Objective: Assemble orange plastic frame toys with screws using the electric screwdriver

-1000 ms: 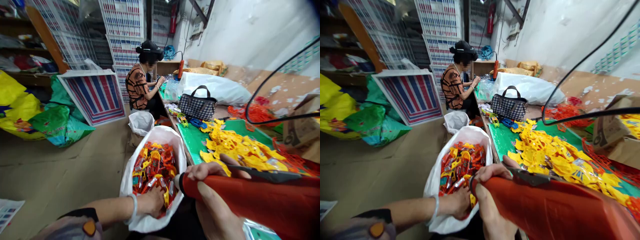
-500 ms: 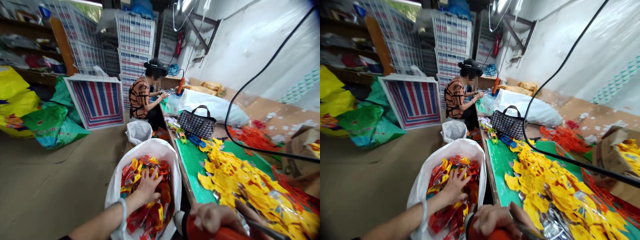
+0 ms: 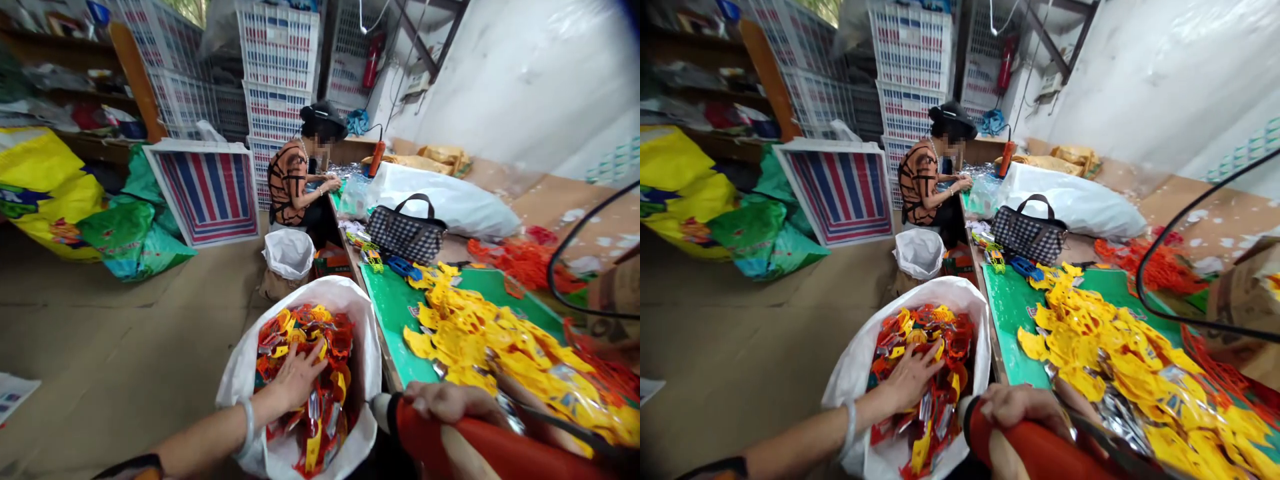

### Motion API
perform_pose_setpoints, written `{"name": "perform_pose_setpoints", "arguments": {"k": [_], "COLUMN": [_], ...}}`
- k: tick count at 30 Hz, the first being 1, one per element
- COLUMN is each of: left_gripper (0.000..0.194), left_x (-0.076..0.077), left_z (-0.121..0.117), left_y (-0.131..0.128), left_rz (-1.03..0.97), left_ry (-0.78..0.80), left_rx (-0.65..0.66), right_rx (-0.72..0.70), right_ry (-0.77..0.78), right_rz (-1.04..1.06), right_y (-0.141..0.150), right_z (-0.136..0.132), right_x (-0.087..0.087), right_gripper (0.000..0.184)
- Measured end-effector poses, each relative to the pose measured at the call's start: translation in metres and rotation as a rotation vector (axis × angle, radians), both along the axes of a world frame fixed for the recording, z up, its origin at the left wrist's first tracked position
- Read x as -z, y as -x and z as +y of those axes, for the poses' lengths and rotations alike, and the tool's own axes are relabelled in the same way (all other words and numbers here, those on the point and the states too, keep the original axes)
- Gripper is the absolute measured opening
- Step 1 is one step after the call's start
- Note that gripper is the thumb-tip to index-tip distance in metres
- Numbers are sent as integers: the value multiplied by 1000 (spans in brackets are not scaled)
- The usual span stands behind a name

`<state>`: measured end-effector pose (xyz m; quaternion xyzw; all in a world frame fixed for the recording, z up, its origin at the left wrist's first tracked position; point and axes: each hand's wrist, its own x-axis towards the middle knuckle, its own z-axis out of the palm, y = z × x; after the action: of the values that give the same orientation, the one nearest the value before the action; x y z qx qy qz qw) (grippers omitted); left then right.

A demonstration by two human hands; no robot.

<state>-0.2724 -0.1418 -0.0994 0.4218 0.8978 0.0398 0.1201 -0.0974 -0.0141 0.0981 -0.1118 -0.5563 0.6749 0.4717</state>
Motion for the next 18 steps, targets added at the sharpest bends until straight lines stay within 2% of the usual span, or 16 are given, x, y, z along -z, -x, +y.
{"name": "perform_pose_setpoints", "arguments": {"k": [3,5,7,10,14,16,18], "left_gripper": [58,58,57,61,45,43,52], "left_x": [-2,-3,-5,-11,-26,-34,-37], "left_z": [8,20,26,22,21,29,35], "left_y": [23,35,36,23,13,23,40], "left_rz": [39,65,54,28,90,153,205], "left_ry": [40,55,69,97,59,13,-18], "left_rx": [-63,-88,-38,52,23,-42,-104], "right_rx": [74,112,139,139,29,-85,-156], "right_ry": [68,101,111,102,73,67,71], "right_rz": [-14,-19,-11,17,99,118,116], "right_y": [2,1,-3,-14,-27,-28,-24], "right_z": [-12,-14,-12,-8,0,3,2], "right_x": [-6,-9,-11,-13,-12,-10,-9], "right_gripper": [55,63,63,58,50,46,46]}}
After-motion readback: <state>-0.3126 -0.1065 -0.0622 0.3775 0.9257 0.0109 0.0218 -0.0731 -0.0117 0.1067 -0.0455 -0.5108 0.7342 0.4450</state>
